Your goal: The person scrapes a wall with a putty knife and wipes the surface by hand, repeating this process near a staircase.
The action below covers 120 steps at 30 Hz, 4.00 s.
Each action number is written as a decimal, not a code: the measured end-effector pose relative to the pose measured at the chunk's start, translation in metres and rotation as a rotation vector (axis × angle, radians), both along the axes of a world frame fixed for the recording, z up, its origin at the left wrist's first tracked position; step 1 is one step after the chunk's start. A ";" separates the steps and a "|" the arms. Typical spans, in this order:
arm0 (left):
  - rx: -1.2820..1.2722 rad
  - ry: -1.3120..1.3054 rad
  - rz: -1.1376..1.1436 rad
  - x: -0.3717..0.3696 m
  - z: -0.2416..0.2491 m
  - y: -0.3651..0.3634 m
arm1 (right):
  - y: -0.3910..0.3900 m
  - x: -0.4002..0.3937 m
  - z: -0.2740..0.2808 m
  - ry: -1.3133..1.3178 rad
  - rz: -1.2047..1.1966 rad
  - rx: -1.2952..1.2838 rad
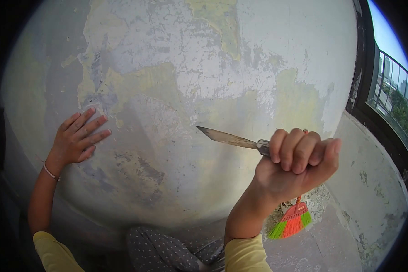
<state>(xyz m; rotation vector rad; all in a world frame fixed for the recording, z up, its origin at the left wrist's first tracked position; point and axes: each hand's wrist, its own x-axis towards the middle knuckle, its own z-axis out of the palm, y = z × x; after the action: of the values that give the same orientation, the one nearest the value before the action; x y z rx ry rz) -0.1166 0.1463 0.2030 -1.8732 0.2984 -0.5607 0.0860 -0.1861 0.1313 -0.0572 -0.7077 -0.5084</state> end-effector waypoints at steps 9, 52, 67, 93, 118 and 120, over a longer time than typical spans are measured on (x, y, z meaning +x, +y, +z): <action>-0.083 0.027 -0.013 -0.003 0.000 -0.002 | 0.049 0.010 0.006 0.096 -0.002 -0.267; -0.073 0.027 -0.116 0.000 -0.001 0.002 | 0.052 0.009 -0.008 0.203 -0.044 -0.196; -0.106 0.027 -0.123 -0.001 0.000 0.002 | 0.026 0.005 0.007 0.095 0.040 -0.162; -0.096 0.028 -0.136 -0.002 -0.001 0.005 | 0.046 0.022 -0.010 0.191 0.004 -0.099; -0.072 0.009 -0.158 -0.002 -0.002 0.007 | 0.103 -0.008 -0.026 0.204 0.313 -0.475; -0.071 0.022 -0.164 -0.003 -0.003 0.008 | 0.082 -0.014 -0.023 0.081 0.080 -0.336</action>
<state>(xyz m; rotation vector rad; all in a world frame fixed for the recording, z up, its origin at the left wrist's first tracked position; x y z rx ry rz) -0.1196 0.1538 0.1997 -1.9357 0.4550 -0.6701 0.0719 -0.1042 0.1086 -0.3605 -0.7071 -0.3050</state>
